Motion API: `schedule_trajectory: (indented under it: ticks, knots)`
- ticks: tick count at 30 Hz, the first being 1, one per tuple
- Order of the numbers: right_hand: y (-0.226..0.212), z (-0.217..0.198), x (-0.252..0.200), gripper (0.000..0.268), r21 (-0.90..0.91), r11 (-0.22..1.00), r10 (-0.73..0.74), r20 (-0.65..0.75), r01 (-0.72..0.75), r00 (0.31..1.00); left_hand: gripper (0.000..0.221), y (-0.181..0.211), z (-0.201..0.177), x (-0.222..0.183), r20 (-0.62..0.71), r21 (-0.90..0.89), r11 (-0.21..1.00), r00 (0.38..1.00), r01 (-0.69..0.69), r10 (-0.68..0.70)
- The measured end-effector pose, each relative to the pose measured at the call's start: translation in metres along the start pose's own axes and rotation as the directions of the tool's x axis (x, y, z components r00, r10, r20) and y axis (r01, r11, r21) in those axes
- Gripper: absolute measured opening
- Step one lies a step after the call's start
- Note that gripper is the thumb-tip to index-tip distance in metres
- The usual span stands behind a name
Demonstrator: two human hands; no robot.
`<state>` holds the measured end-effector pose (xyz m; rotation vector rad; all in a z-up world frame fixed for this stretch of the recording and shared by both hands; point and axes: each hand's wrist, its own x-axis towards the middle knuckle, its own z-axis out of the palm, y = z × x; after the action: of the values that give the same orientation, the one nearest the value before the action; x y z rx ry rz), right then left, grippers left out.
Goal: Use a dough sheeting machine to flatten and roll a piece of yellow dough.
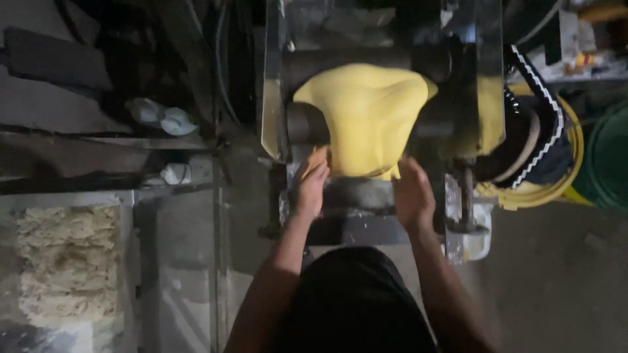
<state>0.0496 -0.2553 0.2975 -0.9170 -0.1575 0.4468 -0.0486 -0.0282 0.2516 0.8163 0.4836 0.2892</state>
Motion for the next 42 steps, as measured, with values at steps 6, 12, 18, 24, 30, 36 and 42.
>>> schedule_trajectory:
  ticks: [6,12,18,24,30,36,42]
  knots:
    - [0.095,-0.130,0.005,0.077,0.107,0.862,0.488,-0.441,-0.495,0.754,0.069,-0.096,-0.072,0.042,-0.509,0.131,0.888,0.799,0.440,-0.321]
    - [0.172,-0.244,0.095,0.086,-0.106,0.955,0.282,0.019,-0.279,0.959,0.104,-0.173,-0.142,0.108,0.461,-0.240,0.958,0.849,-0.160,0.257]
    - [0.155,-0.189,0.087,0.066,-0.204,0.864,0.473,0.017,-0.461,0.881,0.073,-0.106,-0.068,0.088,-0.081,0.137,0.984,0.989,-0.116,0.127]
    - [0.084,-0.057,0.065,0.067,0.108,0.977,0.201,-0.163,-0.185,0.966,0.063,-0.046,0.013,0.076,-0.194,0.048,0.998,0.980,-0.039,0.048]
    - [0.017,-0.014,0.029,0.064,-0.025,0.989,0.139,-0.220,-0.148,0.966,0.056,-0.025,0.031,0.031,-0.315,-0.032,0.996,0.945,0.083,-0.089]
    - [0.037,-0.080,0.006,0.067,-0.048,0.975,0.201,-0.240,-0.219,0.950,0.069,-0.103,-0.081,0.031,-0.381,0.009,1.000,0.925,0.010,-0.005]
    - [0.042,-0.081,0.076,0.076,0.118,0.698,0.626,-0.579,-0.706,0.522,0.072,-0.149,-0.108,0.100,-0.470,-0.093,0.839,0.720,0.536,-0.511]
